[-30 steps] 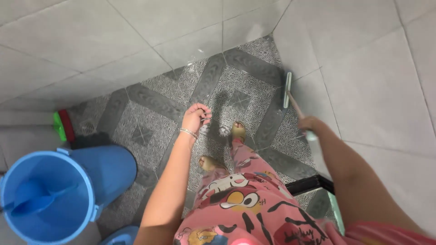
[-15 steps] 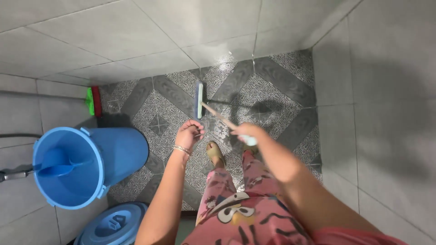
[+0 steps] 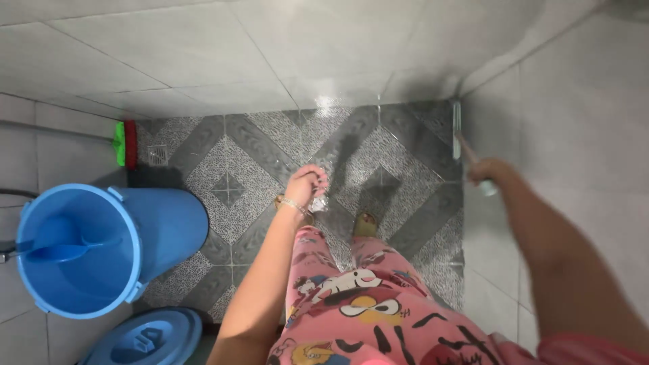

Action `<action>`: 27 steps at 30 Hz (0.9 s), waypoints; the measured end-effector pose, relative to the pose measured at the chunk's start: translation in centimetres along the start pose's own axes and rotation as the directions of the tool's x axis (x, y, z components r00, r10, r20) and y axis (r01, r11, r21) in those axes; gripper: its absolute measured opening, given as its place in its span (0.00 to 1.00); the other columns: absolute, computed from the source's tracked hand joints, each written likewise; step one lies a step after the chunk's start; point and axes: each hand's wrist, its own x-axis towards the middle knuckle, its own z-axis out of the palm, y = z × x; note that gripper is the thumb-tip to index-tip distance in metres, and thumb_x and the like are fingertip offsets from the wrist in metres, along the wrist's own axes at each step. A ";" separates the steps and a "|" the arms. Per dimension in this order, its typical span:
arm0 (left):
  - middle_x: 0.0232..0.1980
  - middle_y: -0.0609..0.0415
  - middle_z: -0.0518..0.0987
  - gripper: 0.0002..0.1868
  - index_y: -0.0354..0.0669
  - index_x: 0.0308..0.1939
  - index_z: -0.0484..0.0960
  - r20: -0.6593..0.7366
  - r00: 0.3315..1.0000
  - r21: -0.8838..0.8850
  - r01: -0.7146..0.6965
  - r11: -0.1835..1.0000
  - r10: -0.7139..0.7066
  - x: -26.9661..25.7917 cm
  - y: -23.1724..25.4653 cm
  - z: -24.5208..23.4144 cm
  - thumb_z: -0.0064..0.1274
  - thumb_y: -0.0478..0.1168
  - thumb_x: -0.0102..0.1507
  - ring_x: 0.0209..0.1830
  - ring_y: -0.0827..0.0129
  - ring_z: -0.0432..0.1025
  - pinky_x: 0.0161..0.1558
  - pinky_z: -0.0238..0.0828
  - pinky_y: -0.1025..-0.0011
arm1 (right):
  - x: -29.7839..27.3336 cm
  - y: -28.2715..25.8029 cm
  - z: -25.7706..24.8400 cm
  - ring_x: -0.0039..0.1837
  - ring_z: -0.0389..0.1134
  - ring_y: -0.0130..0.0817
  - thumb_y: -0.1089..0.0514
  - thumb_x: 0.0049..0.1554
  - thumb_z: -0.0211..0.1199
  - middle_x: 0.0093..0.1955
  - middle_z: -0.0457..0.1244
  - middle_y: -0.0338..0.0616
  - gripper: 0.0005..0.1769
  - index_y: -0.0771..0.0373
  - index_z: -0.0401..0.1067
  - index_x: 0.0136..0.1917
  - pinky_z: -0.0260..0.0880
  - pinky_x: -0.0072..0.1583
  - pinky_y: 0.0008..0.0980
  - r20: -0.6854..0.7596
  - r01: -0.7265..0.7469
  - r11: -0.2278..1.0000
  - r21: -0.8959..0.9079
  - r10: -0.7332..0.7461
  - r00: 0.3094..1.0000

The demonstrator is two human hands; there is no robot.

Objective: The person cleans a bathroom floor using a squeegee and water from a bucket.

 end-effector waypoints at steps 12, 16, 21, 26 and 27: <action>0.39 0.53 0.81 0.12 0.40 0.39 0.78 -0.209 0.978 -0.154 -0.038 0.987 0.005 1.9 6.0 -18.3 0.41 0.26 0.58 0.37 0.69 0.77 0.37 0.74 0.72 | -11.8 -54.2 11.2 0.33 0.70 0.36 0.58 0.54 0.70 0.34 0.70 0.47 0.10 0.68 0.79 0.44 0.71 0.35 0.37 0.112 0.233 0.819 0.524 -0.338 0.934; 0.41 0.51 0.82 0.13 0.41 0.40 0.79 -0.307 0.952 -0.191 -0.049 0.980 -0.012 3.1 7.8 -25.3 0.41 0.27 0.58 0.38 0.67 0.77 0.38 0.75 0.71 | -13.9 -63.6 8.9 0.28 0.63 0.36 0.55 0.56 0.68 0.31 0.64 0.46 0.10 0.64 0.74 0.47 0.63 0.30 0.38 0.266 0.104 0.779 0.619 -0.333 0.905; 0.40 0.53 0.83 0.11 0.43 0.41 0.79 -0.221 0.973 -0.283 -0.133 0.950 0.071 4.5 8.8 -29.1 0.44 0.29 0.59 0.38 0.67 0.78 0.40 0.77 0.70 | -15.2 -56.8 0.6 0.37 0.69 0.31 0.34 0.64 0.54 0.34 0.70 0.41 0.32 0.63 0.83 0.43 0.65 0.46 0.39 0.100 0.400 0.889 -0.225 -0.387 0.917; 0.40 0.53 0.82 0.13 0.41 0.40 0.80 -0.207 0.969 -0.339 -0.203 0.919 0.138 7.9 7.6 -33.5 0.42 0.28 0.57 0.37 0.68 0.78 0.39 0.77 0.69 | -17.0 -51.9 -0.7 0.40 0.72 0.38 0.44 0.54 0.69 0.41 0.73 0.52 0.21 0.64 0.81 0.48 0.71 0.46 0.38 0.025 0.257 0.925 -0.279 -0.261 0.965; 0.40 0.52 0.82 0.14 0.41 0.40 0.80 -0.198 0.968 -0.340 -0.215 0.915 0.154 8.4 6.6 -34.6 0.41 0.27 0.56 0.37 0.68 0.77 0.39 0.77 0.69 | -18.4 -52.3 0.3 0.42 0.73 0.35 0.46 0.51 0.73 0.45 0.74 0.49 0.21 0.62 0.81 0.51 0.71 0.48 0.35 -0.035 0.173 0.945 -0.276 -0.190 0.981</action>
